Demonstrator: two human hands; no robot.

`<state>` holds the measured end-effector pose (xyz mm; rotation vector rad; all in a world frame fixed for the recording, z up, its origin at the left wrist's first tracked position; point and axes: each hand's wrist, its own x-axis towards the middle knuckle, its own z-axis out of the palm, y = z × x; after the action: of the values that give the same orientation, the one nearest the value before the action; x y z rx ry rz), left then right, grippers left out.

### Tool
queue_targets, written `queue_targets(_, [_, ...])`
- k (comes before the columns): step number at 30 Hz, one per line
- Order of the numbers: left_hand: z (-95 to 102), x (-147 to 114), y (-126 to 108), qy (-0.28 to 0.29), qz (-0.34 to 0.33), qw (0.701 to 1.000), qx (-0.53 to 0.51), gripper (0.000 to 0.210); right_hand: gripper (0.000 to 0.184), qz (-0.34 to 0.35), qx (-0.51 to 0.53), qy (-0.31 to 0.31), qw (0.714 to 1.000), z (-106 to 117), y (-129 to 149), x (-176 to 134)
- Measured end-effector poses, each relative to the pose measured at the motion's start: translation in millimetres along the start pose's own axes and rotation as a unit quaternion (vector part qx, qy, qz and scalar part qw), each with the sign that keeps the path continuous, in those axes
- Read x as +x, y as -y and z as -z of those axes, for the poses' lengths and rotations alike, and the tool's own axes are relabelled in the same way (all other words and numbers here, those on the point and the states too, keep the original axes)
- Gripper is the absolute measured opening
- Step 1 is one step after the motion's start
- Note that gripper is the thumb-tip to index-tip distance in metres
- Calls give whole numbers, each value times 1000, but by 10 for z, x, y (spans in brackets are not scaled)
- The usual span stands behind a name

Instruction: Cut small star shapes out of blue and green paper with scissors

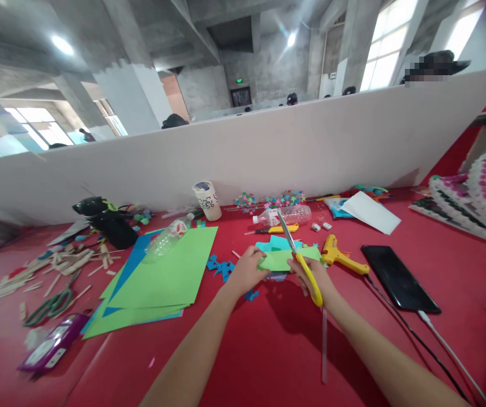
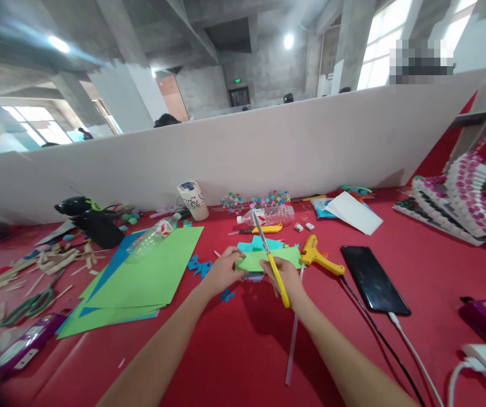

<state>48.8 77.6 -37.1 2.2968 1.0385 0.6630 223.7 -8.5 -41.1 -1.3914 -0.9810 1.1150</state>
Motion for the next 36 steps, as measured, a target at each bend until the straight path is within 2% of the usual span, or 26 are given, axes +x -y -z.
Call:
queue_targets(6, [-18,-96,126,-100,91,983,-121,42,36,-2,-36,39,999,-32,45,-65])
queue_targets(9, [-57,-116,208,-121,128,965,-194,37,38,-8,-74,54,996,-66,37,-85])
queue_targets(13, [-47,-124,240,-139,163,926,-310,38,42,-5,-118,69,991,-102,10,-97])
queue_targets(18, [59,-167,177,-155,175,885,-404,22,40,-12,-153,108,982,-124,89,-185])
queue_targets(24, [209,-193,127,-285,157,820,-472,29,38,-1,-202,170,965,-50,214,-288])
queue_targets(26, [221,-196,114,-311,152,798,-493,29,35,-9,-221,179,959,-9,205,-283])
queue_targets(29, [199,-199,78,-294,155,787,-520,28,34,-29,-262,188,946,35,182,-269])
queue_targets(36, [129,-209,-57,-239,144,810,-517,31,36,-74,-242,184,950,35,154,-276])
